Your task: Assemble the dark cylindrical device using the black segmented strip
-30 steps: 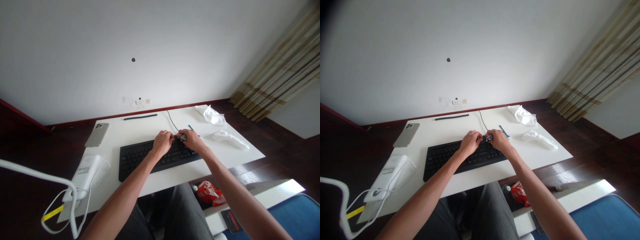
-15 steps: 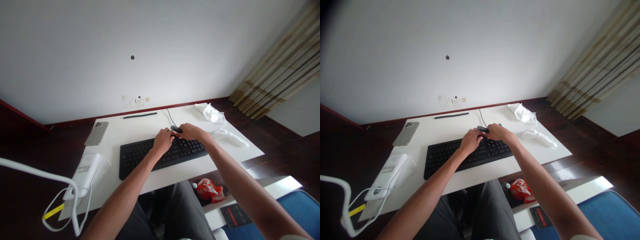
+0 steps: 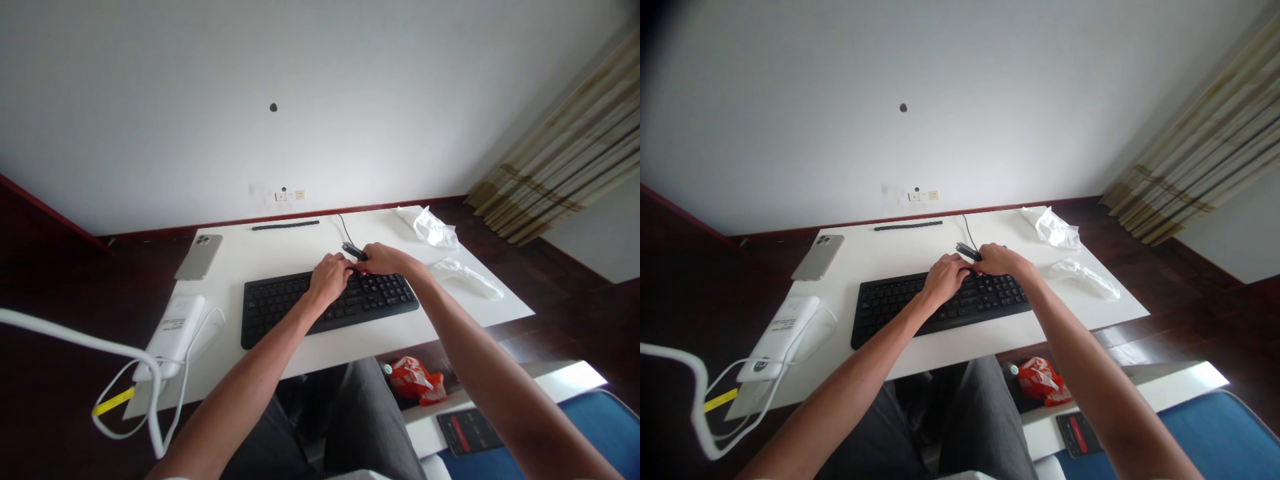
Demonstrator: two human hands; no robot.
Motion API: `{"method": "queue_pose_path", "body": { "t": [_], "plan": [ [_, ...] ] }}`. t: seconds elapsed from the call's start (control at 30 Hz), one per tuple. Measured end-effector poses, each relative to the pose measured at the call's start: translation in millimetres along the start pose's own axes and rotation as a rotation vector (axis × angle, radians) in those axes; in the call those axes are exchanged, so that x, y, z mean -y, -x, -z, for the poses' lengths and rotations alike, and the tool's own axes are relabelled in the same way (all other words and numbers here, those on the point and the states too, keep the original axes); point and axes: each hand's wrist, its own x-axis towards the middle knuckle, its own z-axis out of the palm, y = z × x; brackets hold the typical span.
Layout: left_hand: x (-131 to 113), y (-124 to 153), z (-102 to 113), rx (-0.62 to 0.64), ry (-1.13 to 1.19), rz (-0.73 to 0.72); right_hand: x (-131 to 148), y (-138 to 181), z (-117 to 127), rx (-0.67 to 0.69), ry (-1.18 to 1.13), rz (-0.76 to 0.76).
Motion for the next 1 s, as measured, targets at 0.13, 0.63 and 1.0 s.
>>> {"method": "queue_pose_path", "body": {
  "t": [0.13, 0.63, 1.0],
  "plan": [
    [0, -1, -1, 0.006, -0.007, -0.003, 3, -6, 4, 0.096, -0.077, -0.051],
    [3, -3, 1, 0.007, 0.136, 0.037, -3, 10, -14, -0.137, 0.0, 0.087],
    [-2, -4, 3, 0.008, 0.097, 0.107, 2, 7, -20, -0.244, 0.006, 0.111]
  ]
}}
